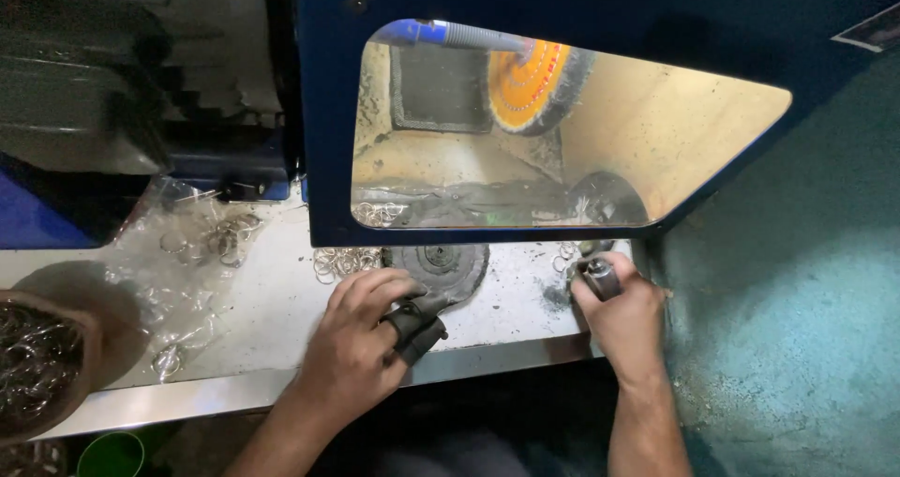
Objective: Using a handheld rotary tool to polish or grind small metal rings at a jewelry workbench.
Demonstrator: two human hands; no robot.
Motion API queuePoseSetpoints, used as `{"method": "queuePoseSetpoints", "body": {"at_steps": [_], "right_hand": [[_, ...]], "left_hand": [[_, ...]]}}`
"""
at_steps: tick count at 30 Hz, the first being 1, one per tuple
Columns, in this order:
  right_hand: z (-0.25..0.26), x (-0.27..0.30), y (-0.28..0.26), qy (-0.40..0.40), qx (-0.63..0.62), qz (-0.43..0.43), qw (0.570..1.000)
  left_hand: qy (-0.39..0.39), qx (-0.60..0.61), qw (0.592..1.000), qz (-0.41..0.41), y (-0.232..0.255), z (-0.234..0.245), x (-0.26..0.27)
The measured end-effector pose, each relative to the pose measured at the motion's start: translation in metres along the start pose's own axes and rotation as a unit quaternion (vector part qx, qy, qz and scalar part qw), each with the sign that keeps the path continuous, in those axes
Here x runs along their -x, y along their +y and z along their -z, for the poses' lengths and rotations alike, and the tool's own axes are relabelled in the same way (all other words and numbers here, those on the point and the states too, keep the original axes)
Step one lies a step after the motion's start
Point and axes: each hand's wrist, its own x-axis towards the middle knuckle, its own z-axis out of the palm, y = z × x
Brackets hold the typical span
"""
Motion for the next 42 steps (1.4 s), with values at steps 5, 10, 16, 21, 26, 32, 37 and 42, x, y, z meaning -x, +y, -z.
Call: {"method": "queuePoseSetpoints", "body": {"at_steps": [5,10,16,21,26,32,37,42], "right_hand": [[0.015,0.0,-0.071,-0.16,-0.15,0.025,0.975],[0.023,-0.002,-0.133,-0.279,-0.139,0.095,0.945],[0.001,-0.002,-0.121,-0.186,-0.092,0.179,0.962],[-0.003,-0.002,-0.113,-0.139,-0.075,0.18,0.971],[-0.013,-0.003,-0.1,-0.163,-0.019,0.131,0.978],[0.016,-0.011,-0.108,-0.215,-0.056,0.024,0.975],[0.014,-0.01,-0.11,-0.24,-0.05,-0.026,0.969],[-0.006,-0.011,-0.088,-0.195,-0.059,0.006,0.979]], "left_hand": [[-0.003,0.009,1.0,0.002,-0.003,-0.002,0.003],[0.011,0.008,1.0,0.009,-0.001,-0.002,0.004],[-0.011,-0.008,1.0,0.016,0.0,-0.005,0.003],[-0.099,-0.09,0.989,0.057,0.016,-0.016,-0.013],[0.002,-0.13,0.991,0.019,0.01,-0.045,-0.029],[0.004,-0.09,0.995,0.049,0.006,-0.049,-0.028],[0.008,-0.087,0.995,0.045,0.005,-0.05,-0.026],[0.031,-0.075,0.995,0.053,0.004,-0.051,-0.027]]}}
